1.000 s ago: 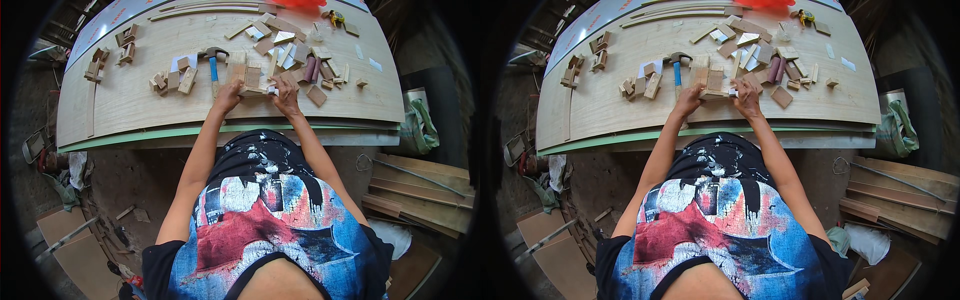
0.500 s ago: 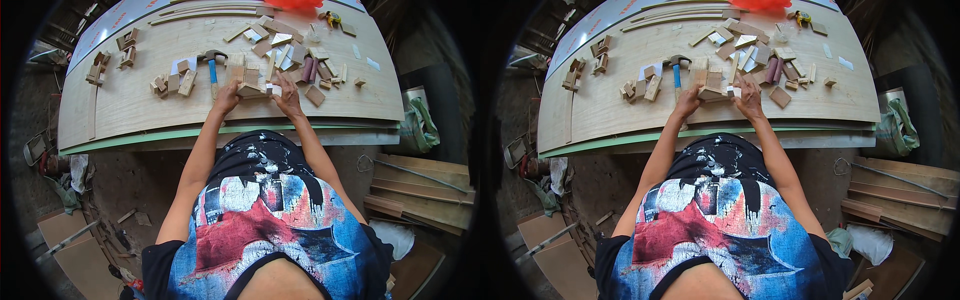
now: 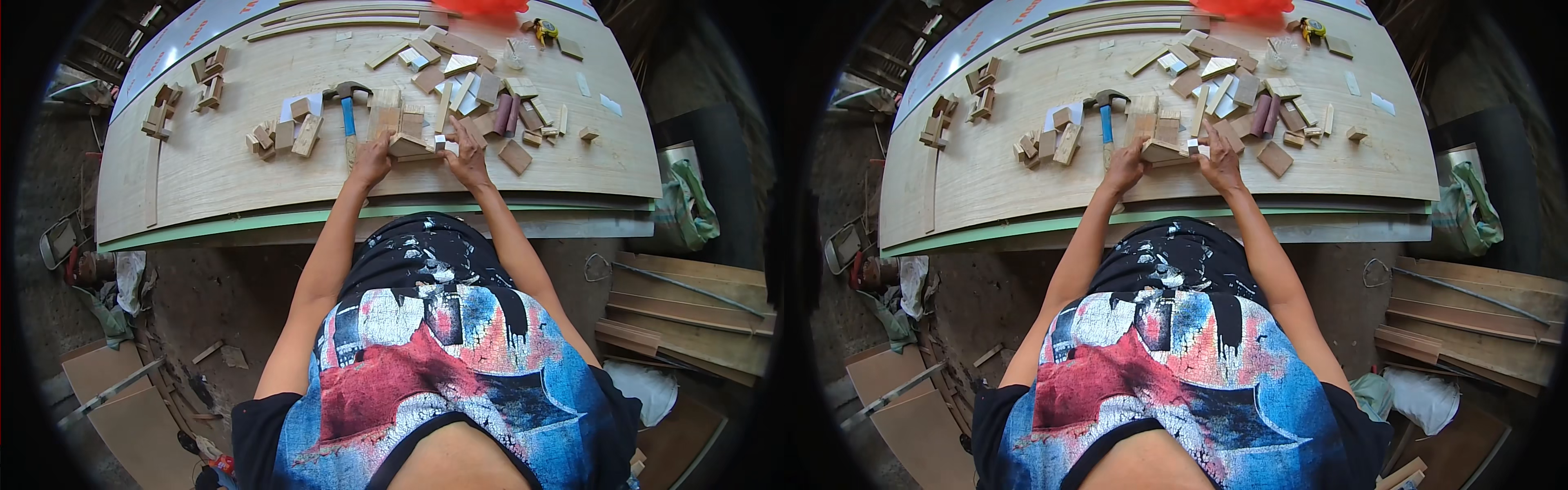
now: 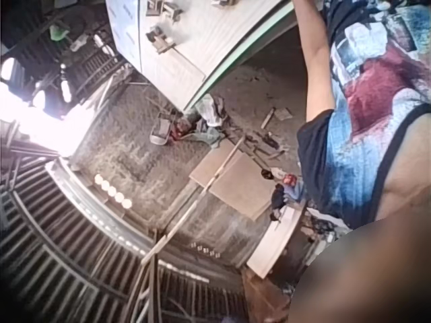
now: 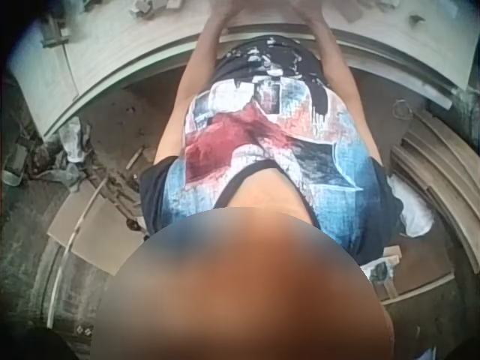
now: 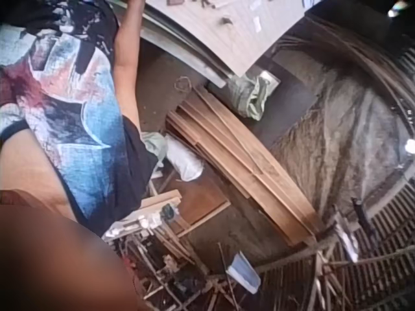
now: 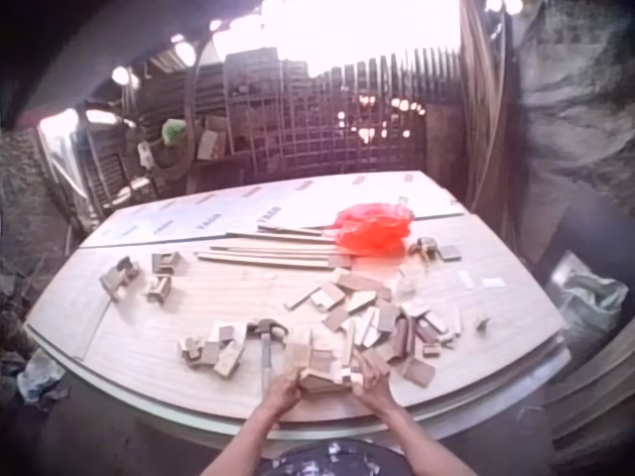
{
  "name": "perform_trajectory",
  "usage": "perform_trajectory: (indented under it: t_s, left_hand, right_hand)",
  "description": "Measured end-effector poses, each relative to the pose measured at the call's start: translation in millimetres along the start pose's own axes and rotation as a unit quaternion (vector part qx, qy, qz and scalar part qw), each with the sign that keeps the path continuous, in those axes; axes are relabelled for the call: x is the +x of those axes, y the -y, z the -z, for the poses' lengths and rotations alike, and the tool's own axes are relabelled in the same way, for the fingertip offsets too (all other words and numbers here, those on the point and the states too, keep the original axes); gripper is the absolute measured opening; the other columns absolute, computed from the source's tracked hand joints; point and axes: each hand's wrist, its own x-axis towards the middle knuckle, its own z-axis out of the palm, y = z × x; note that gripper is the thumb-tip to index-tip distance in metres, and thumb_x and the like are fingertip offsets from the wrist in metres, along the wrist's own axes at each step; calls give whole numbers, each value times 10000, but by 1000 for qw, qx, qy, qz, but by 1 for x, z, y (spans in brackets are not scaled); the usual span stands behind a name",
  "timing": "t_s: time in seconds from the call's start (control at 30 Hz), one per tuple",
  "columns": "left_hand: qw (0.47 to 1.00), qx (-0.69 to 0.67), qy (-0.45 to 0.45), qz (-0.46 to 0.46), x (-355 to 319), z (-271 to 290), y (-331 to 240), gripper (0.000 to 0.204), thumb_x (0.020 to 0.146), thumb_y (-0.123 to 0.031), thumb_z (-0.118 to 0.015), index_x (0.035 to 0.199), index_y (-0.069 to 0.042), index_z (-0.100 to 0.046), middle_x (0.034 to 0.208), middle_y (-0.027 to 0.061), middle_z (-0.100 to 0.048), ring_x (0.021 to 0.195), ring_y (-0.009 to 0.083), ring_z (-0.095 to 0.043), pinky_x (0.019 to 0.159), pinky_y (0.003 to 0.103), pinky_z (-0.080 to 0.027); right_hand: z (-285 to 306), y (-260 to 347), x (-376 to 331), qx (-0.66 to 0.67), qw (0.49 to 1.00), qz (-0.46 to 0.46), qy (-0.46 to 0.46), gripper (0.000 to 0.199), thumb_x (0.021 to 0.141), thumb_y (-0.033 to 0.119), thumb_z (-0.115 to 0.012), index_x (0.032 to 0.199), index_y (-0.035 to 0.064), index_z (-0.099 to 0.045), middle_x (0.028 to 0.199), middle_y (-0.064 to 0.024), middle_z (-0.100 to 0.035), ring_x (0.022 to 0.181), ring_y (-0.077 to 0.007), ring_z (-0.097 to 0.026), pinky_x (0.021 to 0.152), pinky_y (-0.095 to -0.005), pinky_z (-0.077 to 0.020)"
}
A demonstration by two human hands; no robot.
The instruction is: Assembling small wooden pieces using wood glue to create miniature chairs.
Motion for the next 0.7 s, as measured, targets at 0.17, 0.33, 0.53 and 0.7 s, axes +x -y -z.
perform_trajectory:
  t_s: [0.17,0.33,0.53,0.7]
  left_hand:
    - [1000,2,-15,-5,0,-2,2,476,640,-75,-628,1084,-64,-456,816,205,-590,808,365,-560,692,425,-429]
    - [1000,-1,-11,4,1,-1,0,478,639,-77,-631,1084,-61,-457,821,203,-592,807,363,-562,693,421,-431]
    - [1000,-9,-7,10,1,4,-3,481,635,-69,-629,1083,-60,-455,829,200,-594,816,361,-562,694,416,-434]
    - [1000,-13,6,16,3,5,-5,489,631,-68,-628,1084,-64,-445,836,200,-594,822,362,-561,697,415,-436]
  right_hand:
    - [1,2,1,-41,999,17,-5,728,605,12,-664,1256,63,-342,937,-120,-606,887,-248,-574,753,-334,-437]
    - [2,3,2,-41,999,14,7,685,625,0,-601,1251,58,-331,906,-74,-609,885,-292,-510,755,-366,-420]
    - [3,6,4,-83,996,31,23,712,620,9,-622,1260,62,-314,909,-83,-607,883,-294,-512,747,-371,-422]
    - [0,1,3,-74,997,32,17,756,610,47,-672,1266,72,-296,890,-85,-605,890,-296,-509,745,-379,-418]
